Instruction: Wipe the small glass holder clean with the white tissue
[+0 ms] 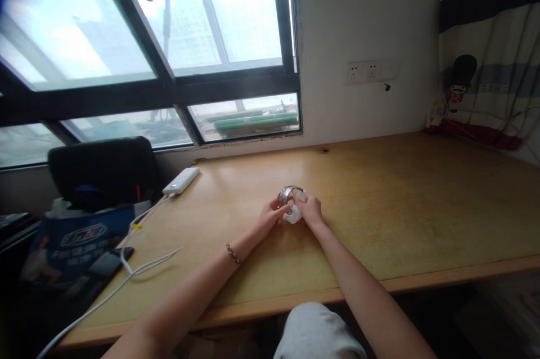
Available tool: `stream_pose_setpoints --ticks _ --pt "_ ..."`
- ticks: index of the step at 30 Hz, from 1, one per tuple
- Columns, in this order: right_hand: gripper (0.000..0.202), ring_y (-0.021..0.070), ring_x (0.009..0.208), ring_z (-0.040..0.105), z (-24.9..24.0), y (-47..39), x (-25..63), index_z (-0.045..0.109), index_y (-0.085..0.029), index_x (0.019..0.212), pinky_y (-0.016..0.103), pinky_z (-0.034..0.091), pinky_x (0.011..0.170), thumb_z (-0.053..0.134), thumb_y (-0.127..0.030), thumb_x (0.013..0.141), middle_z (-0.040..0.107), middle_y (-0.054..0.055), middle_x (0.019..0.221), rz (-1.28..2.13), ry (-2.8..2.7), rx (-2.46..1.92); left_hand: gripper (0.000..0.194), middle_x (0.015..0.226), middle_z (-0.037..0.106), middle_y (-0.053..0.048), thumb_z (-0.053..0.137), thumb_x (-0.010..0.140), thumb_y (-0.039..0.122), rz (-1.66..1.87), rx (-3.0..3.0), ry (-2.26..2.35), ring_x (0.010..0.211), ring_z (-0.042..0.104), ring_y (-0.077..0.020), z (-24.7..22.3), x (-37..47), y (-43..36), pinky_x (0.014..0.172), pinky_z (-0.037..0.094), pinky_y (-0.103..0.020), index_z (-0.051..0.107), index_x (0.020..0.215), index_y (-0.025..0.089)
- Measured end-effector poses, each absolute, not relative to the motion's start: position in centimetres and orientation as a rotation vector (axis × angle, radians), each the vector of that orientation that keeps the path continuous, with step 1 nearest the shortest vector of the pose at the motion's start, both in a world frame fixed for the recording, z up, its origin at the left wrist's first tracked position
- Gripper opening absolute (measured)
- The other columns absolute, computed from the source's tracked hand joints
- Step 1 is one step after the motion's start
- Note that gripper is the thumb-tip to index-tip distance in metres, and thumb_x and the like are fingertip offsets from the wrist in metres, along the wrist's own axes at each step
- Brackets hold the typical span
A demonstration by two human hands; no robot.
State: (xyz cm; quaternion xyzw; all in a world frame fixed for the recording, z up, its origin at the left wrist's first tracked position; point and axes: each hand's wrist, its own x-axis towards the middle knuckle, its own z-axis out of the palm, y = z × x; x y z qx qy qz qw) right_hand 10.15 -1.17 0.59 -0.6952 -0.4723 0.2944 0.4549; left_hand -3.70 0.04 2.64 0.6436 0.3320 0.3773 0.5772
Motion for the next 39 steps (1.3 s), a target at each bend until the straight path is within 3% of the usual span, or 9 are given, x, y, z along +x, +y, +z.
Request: stream_pose_setpoints --ticks 6,9,12,15,20,25,31,35,39 --pt "0.048 0.0125 0.039 0.051 0.9 -1.7 10.4 0.062 -0.014 0.058 0.021 0.035 0.042 0.035 -0.048 0.079 0.058 0.005 0.045 0.332 -1.340 -1.645 0.047 0.052 0.052 0.001 0.053 0.070 0.048 0.903 1.458 0.781 0.034 0.024 -0.0014 2.6 -3.8 0.2 0.035 0.016 -0.018 0.059 0.097 0.010" --pt "0.046 0.0132 0.046 0.053 0.9 -1.7 10.4 0.062 -0.014 0.058 0.021 0.035 0.047 0.036 -0.046 0.079 0.061 0.007 0.050 0.210 -1.391 -1.647 0.051 0.066 0.062 -0.005 0.049 0.070 0.052 0.939 1.387 0.809 0.034 0.025 -0.0013 2.3 -3.7 0.4 0.036 0.017 -0.018 0.060 0.096 0.010" --pt "0.036 0.0132 0.052 0.054 0.7 -1.2 10.3 0.063 -0.013 0.067 0.020 0.035 0.049 0.045 -0.043 0.074 0.064 0.006 0.059 0.238 -1.410 -1.668 0.056 0.077 0.065 -0.011 0.047 0.070 0.056 0.954 1.326 0.844 0.033 0.027 -0.0014 1.7 -3.8 0.8 0.036 0.019 -0.019 0.060 0.097 0.009" --pt "0.033 0.0128 0.052 0.054 0.2 -1.0 10.2 0.064 -0.013 0.068 0.020 0.035 0.049 0.047 -0.041 0.073 0.064 0.006 0.060 0.289 -1.435 -1.689 0.056 0.073 0.065 -0.011 0.045 0.070 0.057 0.949 1.333 0.876 0.032 0.028 -0.0019 1.2 -3.8 1.1 0.035 0.019 -0.019 0.062 0.092 0.008" --pt "0.048 0.0129 0.046 0.052 0.1 -1.2 10.0 0.062 -0.014 0.060 0.021 0.034 0.045 0.034 -0.047 0.080 0.061 0.007 0.051 0.286 -1.415 -1.670 0.052 0.063 0.061 -0.005 0.045 0.071 0.056 0.929 1.403 0.848 0.034 0.036 -0.0037 1.6 -3.5 0.9 0.036 0.025 -0.018 0.062 0.087 0.009" --pt "0.059 0.0132 0.035 0.048 0.2 -1.2 10.1 0.057 -0.014 0.047 0.021 0.032 0.037 0.028 -0.054 0.079 0.049 0.005 0.032 0.463 -1.293 -1.671 0.052 0.061 0.056 -0.001 0.061 0.063 0.047 0.846 1.458 0.731 0.042 0.043 -0.0066 2.3 -3.4 0.4 0.040 0.034 -0.019 0.056 0.100 0.011" --pt "0.040 0.0113 0.032 0.048 0.2 -1.1 10.2 0.063 -0.013 0.061 0.020 0.030 0.033 0.050 -0.051 0.068 0.058 0.003 0.044 0.588 -1.275 -1.678 0.044 0.054 0.054 -0.001 0.055 0.067 0.049 0.876 1.439 0.768 0.035 0.035 -0.0033 1.8 -3.9 0.6 0.037 0.025 -0.018 0.060 0.085 0.009" --pt "0.045 0.0121 0.045 0.052 0.6 -1.5 10.1 0.061 -0.013 0.058 0.019 0.033 0.042 0.039 -0.047 0.077 0.060 0.006 0.049 0.315 -1.396 -1.635 0.050 0.059 0.060 -0.004 0.047 0.070 0.054 0.881 1.356 0.825 0.031 0.026 -0.0014 1.4 -4.0 1.1 0.033 0.015 -0.019 0.062 0.084 0.008" --pt "0.044 0.0135 0.050 0.054 0.9 -1.7 9.9 0.061 -0.014 0.059 0.020 0.034 0.047 0.039 -0.047 0.078 0.062 0.007 0.055 0.295 -1.459 -1.579 0.056 0.061 0.062 -0.007 0.040 0.071 0.059 0.886 1.216 0.861 0.030 0.032 -0.0028 1.2 -3.9 1.5 0.031 0.014 -0.019 0.061 0.075 0.008"
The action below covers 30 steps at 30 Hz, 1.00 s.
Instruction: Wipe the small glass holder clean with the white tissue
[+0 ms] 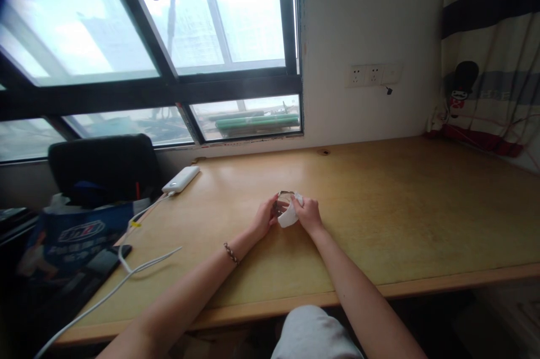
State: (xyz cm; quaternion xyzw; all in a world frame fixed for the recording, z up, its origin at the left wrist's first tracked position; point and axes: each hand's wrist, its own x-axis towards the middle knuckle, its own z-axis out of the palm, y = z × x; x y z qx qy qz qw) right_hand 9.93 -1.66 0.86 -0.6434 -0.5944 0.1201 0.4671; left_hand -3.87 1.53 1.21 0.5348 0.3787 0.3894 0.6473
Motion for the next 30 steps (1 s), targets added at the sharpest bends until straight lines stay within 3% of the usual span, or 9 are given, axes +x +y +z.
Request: stream_pose_setpoints --ticks 5,9,12,15,18,22,26,30 --pt "0.030 0.0149 0.058 0.057 0.4 -1.2 9.9 0.065 -0.015 0.071 0.020 0.037 0.053 0.049 -0.040 0.072 0.065 0.007 0.065 0.387 -1.542 -1.629 0.063 0.051 0.056 -0.006 0.035 0.070 0.064 0.855 1.220 0.900 0.030 0.035 -0.0046 0.9 -3.8 1.8 0.031 0.016 -0.019 0.061 0.067 0.007" --pt "0.040 0.0153 0.057 0.056 -0.3 -0.8 10.1 0.064 -0.013 0.069 0.021 0.036 0.053 0.038 -0.043 0.078 0.065 0.009 0.064 0.298 -1.501 -1.693 0.067 0.059 0.058 -0.006 0.029 0.073 0.064 0.866 1.342 0.848 0.033 0.034 -0.0032 0.8 -3.6 1.7 0.035 0.023 -0.019 0.062 0.082 0.006" --pt "0.050 0.0149 0.053 0.055 -0.4 -0.7 10.3 0.063 -0.013 0.065 0.022 0.035 0.050 0.030 -0.047 0.081 0.062 0.009 0.057 0.318 -1.388 -1.715 0.060 0.062 0.057 -0.004 0.041 0.072 0.059 0.808 1.413 0.759 0.038 0.040 -0.0055 1.0 -3.5 1.4 0.039 0.029 -0.019 0.056 0.101 0.009" --pt "0.056 0.0135 0.042 0.051 -0.1 -0.8 10.3 0.061 -0.013 0.059 0.022 0.033 0.044 0.025 -0.050 0.081 0.057 0.006 0.045 0.450 -1.279 -1.721 0.055 0.061 0.056 -0.001 0.055 0.068 0.049 0.818 1.447 0.696 0.041 0.042 -0.0060 1.3 -3.6 1.2 0.042 0.032 -0.019 0.052 0.107 0.010" --pt "0.050 0.0120 0.037 0.048 0.2 -1.0 10.2 0.061 -0.012 0.063 0.021 0.031 0.038 0.035 -0.053 0.076 0.057 0.004 0.046 0.629 -1.230 -1.696 0.049 0.057 0.053 0.000 0.056 0.069 0.045 0.854 1.418 0.683 0.039 0.039 -0.0047 1.2 -3.7 1.2 0.042 0.031 -0.019 0.054 0.102 0.009" --pt "0.036 0.0124 0.046 0.051 0.5 -0.9 10.3 0.062 -0.013 0.066 0.020 0.033 0.041 0.052 -0.047 0.065 0.060 0.004 0.056 0.650 -1.262 -1.687 0.047 0.056 0.055 -0.002 0.053 0.070 0.047 0.914 1.335 0.773 0.035 0.031 -0.0018 0.9 -3.9 1.5 0.036 0.022 -0.017 0.058 0.092 0.007" --pt "0.034 0.0127 0.053 0.051 0.9 -0.9 10.7 0.060 -0.012 0.062 0.019 0.033 0.045 0.054 -0.046 0.063 0.059 0.003 0.056 0.582 -1.331 -1.643 0.051 0.060 0.060 -0.006 0.043 0.071 0.054 0.864 1.240 0.813 0.030 0.028 -0.0015 0.9 -4.2 1.6 0.031 0.013 -0.019 0.061 0.079 0.007" --pt "0.032 0.0097 0.048 0.044 1.3 -1.4 10.9 0.056 -0.013 0.056 0.019 0.030 0.044 0.053 -0.044 0.064 0.052 -0.001 0.050 0.700 -1.564 -1.481 0.057 0.042 0.052 -0.003 0.030 0.072 0.057 0.658 1.252 0.773 0.026 0.025 -0.0027 1.1 -4.6 1.7 0.028 0.009 -0.020 0.060 0.058 0.010"
